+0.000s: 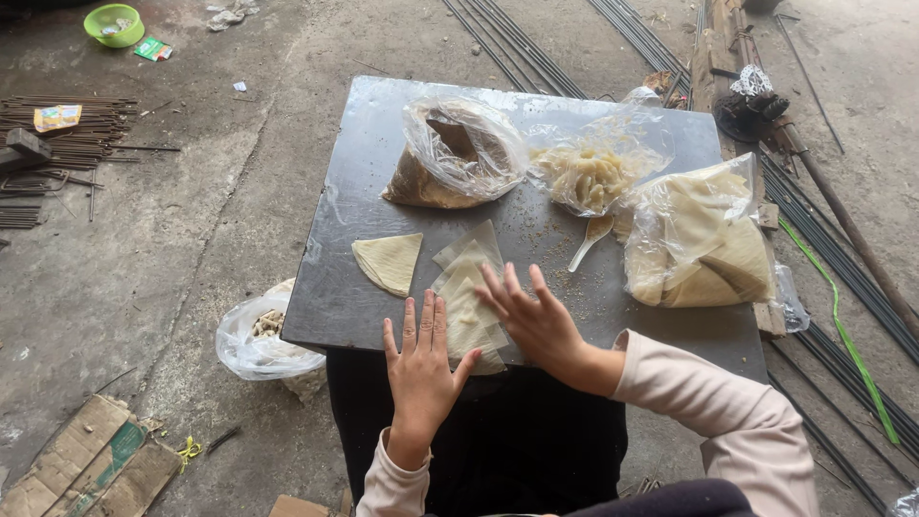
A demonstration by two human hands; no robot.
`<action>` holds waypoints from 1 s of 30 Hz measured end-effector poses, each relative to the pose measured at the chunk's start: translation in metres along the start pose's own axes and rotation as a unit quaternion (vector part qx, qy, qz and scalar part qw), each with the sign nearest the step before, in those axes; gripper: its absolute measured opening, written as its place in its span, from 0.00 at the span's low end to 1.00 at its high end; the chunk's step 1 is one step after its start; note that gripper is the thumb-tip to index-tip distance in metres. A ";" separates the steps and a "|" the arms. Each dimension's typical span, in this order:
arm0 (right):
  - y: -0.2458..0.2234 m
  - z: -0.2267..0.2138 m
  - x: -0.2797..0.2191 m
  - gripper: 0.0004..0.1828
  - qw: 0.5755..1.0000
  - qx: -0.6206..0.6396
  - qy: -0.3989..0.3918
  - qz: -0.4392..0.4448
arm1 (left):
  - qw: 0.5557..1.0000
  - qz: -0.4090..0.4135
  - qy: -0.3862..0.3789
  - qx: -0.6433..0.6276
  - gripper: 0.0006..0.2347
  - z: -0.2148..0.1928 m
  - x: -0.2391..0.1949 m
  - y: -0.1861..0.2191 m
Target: The person assembles small food packets by placing a granular filling onto thin triangular wrappers and folding them into sealed packets. The person uses a small spoon to transfer the filling and handles the wrappers by hand, stacking completed packets on the table.
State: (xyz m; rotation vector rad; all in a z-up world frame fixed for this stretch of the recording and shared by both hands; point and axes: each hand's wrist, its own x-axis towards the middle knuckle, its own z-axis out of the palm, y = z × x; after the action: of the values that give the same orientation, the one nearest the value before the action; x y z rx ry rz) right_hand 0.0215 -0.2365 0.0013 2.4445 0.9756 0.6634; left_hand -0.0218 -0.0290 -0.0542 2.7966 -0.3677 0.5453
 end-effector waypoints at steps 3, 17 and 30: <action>0.015 0.004 0.007 0.33 0.989 0.137 0.001 0.051 | 1.000 0.005 0.004 -0.002 0.39 0.000 0.004 -0.002; -0.001 0.017 -0.004 0.46 0.989 0.141 0.020 -0.034 | 1.000 0.005 0.000 -0.004 0.39 0.001 0.002 0.000; 0.025 0.057 0.022 0.37 0.982 0.184 0.002 0.042 | 1.000 0.004 -0.001 0.000 0.39 -0.001 0.003 0.001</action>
State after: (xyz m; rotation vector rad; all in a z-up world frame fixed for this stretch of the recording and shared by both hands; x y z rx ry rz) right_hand 0.0812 -0.2487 -0.0247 2.8187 1.0842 0.5552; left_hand -0.0202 -0.0306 -0.0519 2.7974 -0.3779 0.5456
